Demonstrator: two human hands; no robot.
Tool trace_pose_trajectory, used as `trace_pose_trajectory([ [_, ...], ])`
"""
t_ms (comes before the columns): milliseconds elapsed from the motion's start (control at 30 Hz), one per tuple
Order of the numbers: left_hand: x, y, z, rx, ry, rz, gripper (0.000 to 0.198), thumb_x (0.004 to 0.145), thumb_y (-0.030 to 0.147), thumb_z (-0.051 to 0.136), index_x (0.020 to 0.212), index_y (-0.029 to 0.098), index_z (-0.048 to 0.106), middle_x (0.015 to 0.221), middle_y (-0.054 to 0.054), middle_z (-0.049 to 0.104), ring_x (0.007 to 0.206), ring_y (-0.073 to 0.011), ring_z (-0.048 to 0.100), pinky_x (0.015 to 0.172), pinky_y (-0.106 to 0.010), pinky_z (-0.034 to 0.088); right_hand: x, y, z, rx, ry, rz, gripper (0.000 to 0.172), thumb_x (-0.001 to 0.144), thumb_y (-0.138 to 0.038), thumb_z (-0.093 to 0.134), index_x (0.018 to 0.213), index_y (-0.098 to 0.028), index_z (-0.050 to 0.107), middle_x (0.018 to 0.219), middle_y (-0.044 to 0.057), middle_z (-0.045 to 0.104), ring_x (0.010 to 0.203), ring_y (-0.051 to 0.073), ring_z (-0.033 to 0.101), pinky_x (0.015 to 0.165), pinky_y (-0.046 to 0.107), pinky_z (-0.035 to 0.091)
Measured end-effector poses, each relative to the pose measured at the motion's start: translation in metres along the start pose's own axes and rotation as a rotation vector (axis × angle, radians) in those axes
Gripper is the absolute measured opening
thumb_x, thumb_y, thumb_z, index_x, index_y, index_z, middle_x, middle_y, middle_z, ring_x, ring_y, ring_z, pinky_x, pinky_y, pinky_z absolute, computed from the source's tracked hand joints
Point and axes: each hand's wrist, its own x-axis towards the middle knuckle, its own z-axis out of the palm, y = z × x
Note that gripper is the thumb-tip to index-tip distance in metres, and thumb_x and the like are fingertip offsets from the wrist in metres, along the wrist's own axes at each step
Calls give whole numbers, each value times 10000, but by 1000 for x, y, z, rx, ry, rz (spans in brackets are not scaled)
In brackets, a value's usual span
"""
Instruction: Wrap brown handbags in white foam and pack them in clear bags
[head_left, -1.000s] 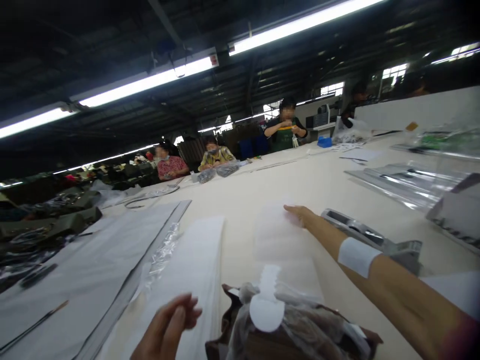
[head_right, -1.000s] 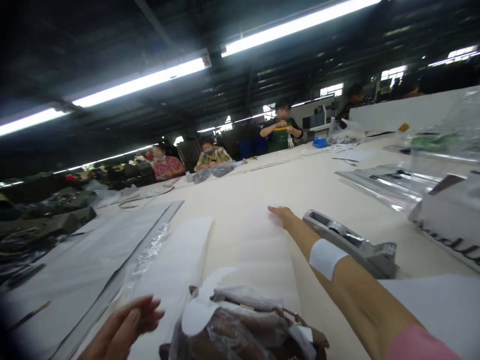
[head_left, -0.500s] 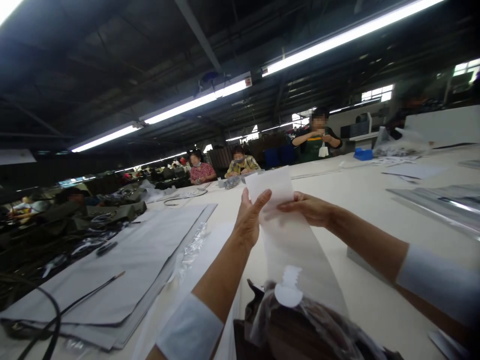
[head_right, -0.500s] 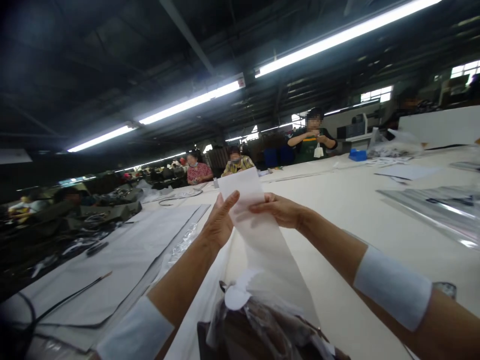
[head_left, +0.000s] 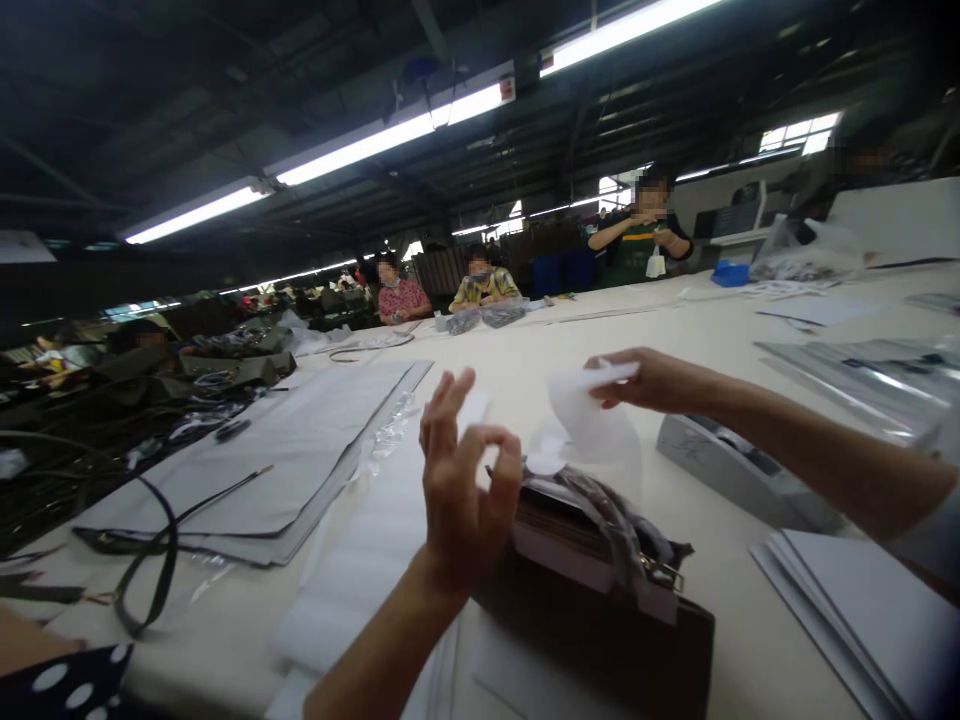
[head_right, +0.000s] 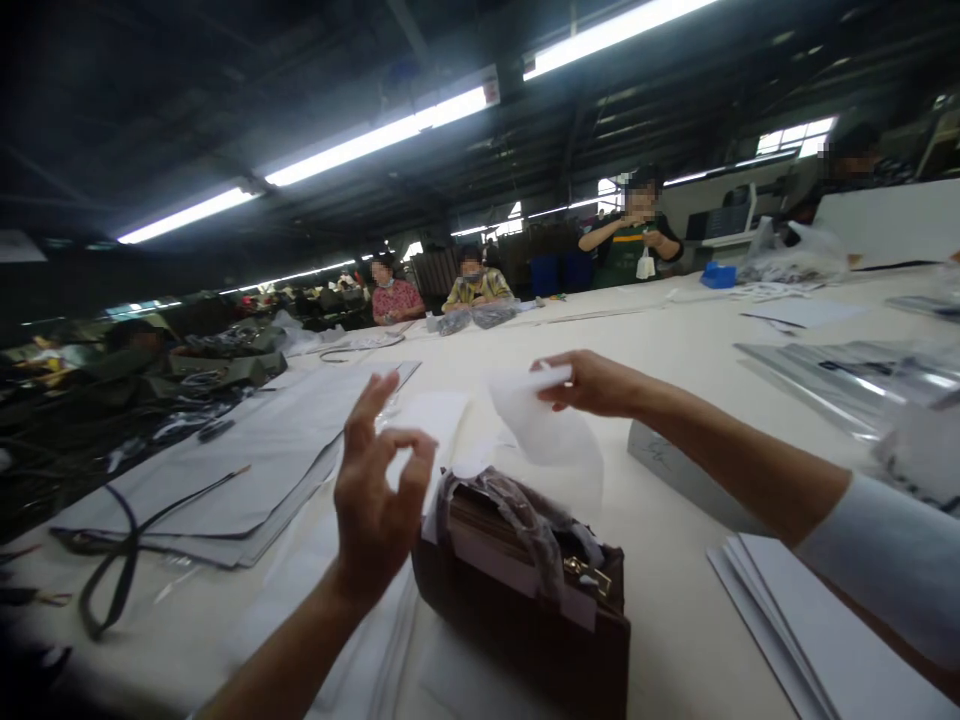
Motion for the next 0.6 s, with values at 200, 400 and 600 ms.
trace_pose_trajectory([
  [200,-79,9,10,378,-239,-53,292,801,293,527,1068,177,552,1442,-142,179,1328,-342,88,1019,-605,122,-21,0,35,-519,-262,-243,345,640,51,400,827,-152,607,815,38,614,726,116,551,680,218,386],
  [400,-70,9,34,319,-215,-201,359,781,408,549,1054,175,556,1461,-147,56,1331,-348,27,992,-584,237,-21,-33,41,-547,-298,-325,395,645,43,415,882,-190,629,875,25,627,788,119,583,709,204,417],
  [600,-67,6,49,254,-158,-255,215,734,281,599,932,195,602,1439,-138,181,1329,-339,80,999,-605,205,-70,-48,83,-586,410,-191,546,840,-303,441,1355,-187,300,1340,102,383,1214,233,384,1012,367,337],
])
